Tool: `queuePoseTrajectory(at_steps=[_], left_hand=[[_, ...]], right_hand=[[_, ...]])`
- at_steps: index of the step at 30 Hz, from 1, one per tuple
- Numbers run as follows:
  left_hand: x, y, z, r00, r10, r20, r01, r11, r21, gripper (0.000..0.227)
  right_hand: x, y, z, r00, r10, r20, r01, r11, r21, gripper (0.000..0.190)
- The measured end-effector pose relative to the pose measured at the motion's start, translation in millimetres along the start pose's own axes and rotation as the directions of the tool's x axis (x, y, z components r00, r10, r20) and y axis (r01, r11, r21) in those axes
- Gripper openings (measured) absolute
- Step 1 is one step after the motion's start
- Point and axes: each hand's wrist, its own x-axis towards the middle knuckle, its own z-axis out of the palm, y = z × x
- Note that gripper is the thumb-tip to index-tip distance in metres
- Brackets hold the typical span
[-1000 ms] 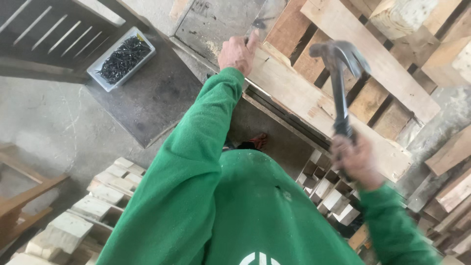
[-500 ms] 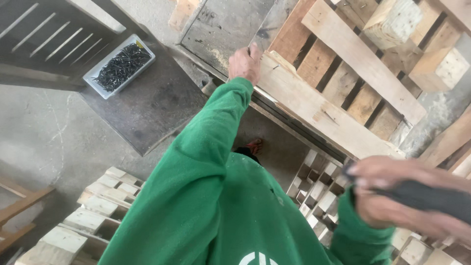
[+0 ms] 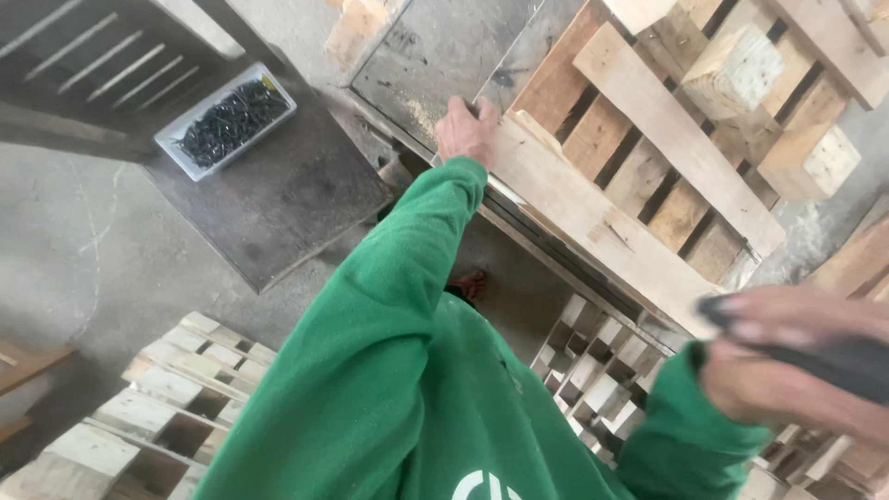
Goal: The person assembles a wooden pallet by hammering nails into wooden planks and blocks. They position planks, insert nails, and use a hammer to secure the components together in a workshop setting.
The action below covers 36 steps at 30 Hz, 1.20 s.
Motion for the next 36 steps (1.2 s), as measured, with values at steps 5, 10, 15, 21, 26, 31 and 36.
queuePoseTrajectory(at_steps=[5, 10, 15, 21, 26, 31, 36], left_hand=[[6.9, -3.9, 1.2, 0.996, 0.018, -0.082, -0.019, 1.0, -0.006, 0.03], [-0.5, -19.0, 18.0, 0.971, -0.009, -0.238, 0.019, 0.999, 0.039, 0.023], [4.9, -18.4, 23.2, 0.966, 0.062, -0.253, -0.067, 0.998, -0.013, 0.016], [7.6, -15.1, 18.4, 0.982, 0.056, -0.181, -0.074, 0.993, -0.093, 0.018], [15.6, -30.6, 27.5, 0.968, 0.161, -0.192, -0.169, 0.985, -0.026, 0.019], [52.7, -45.1, 18.4, 0.95, -0.245, 0.195, 0.313, 0.754, -0.578, 0.023], [70.7, -41.9, -31.3, 0.719, 0.064, 0.692, 0.679, 0.151, -0.719, 0.038]], right_hand=[[-24.9, 59.9, 62.9, 0.782, 0.623, -0.005, -0.592, 0.74, -0.319, 0.04], [-57.5, 47.9, 50.0, 0.503, 0.852, -0.148, -0.817, 0.412, -0.403, 0.03], [21.1, 3.3, -18.2, 0.993, 0.09, 0.075, -0.097, 0.99, 0.101, 0.041], [-31.9, 74.6, 45.6, 0.715, 0.698, 0.027, -0.655, 0.683, -0.323, 0.039], [-91.4, 78.5, 75.5, 0.341, 0.924, -0.17, -0.909, 0.279, -0.309, 0.038], [-109.3, 51.0, 84.5, 0.443, 0.859, -0.258, -0.897, 0.427, -0.117, 0.032], [-141.1, 56.5, 117.7, 0.289, 0.896, -0.337, -0.957, 0.277, -0.084, 0.028]])
